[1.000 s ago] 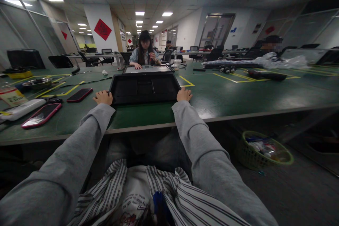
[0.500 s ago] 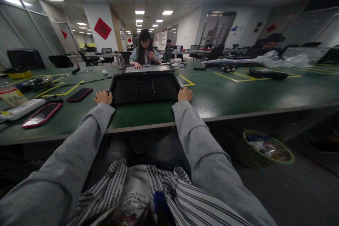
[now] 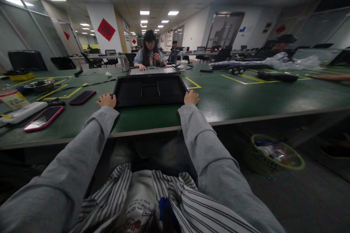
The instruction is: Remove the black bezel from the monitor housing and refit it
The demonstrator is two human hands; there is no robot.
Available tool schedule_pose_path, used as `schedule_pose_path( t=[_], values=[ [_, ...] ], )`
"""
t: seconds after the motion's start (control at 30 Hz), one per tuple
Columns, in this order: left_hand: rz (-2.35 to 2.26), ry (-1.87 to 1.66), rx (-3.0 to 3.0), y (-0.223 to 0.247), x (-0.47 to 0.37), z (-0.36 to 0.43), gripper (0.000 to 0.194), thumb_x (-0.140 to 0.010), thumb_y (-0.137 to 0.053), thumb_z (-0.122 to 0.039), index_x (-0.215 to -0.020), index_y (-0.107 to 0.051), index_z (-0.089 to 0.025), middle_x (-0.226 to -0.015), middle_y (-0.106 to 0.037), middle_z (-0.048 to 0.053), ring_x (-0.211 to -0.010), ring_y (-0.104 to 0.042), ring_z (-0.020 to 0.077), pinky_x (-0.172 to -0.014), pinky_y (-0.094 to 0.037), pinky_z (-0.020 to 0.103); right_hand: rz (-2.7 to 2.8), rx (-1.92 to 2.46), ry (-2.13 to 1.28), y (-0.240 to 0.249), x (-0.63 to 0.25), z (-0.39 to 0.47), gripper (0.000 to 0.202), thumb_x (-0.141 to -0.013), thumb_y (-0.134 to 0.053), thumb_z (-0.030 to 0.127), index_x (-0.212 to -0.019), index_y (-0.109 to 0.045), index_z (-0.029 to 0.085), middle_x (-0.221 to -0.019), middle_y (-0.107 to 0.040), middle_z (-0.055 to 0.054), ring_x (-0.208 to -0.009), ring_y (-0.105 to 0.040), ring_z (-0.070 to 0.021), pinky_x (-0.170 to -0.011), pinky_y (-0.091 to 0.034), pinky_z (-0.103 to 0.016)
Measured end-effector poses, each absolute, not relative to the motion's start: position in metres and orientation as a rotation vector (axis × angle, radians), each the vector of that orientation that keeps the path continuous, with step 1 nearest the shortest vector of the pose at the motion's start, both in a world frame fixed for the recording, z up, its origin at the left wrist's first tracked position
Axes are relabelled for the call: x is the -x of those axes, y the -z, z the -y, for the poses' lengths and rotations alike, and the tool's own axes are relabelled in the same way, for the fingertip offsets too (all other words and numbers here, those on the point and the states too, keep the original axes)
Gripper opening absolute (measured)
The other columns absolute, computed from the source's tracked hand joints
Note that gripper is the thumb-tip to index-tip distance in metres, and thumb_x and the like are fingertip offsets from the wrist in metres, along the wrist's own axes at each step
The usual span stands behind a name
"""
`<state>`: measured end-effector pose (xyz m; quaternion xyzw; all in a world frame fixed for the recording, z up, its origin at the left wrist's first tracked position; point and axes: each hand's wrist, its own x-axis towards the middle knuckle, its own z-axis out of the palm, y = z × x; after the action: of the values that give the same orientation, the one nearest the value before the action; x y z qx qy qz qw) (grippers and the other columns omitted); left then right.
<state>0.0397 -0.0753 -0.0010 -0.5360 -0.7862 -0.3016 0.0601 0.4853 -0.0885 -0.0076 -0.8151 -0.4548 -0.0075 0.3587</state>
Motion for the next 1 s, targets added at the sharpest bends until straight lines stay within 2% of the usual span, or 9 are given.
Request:
schedule_pose_path(
  t=[1.0],
  values=[
    [2.399,0.901,1.629,-0.0013,-0.0403,0.0771,0.042,-0.096,-0.041,-0.038,-0.126,-0.063,-0.018,-0.14,-0.058,0.019,-0.134,-0.043,0.0356,-0.109,-0.032,0.063,1.171,2.108,0.022,0.0097,-0.4868,0.0882,0.031,-0.098,-0.041,0.029,-0.12,-0.06,0.017,-0.132,-0.061,-0.018,-0.127,-0.045,-0.0328,-0.106,-0.034,-0.053]
  ],
)
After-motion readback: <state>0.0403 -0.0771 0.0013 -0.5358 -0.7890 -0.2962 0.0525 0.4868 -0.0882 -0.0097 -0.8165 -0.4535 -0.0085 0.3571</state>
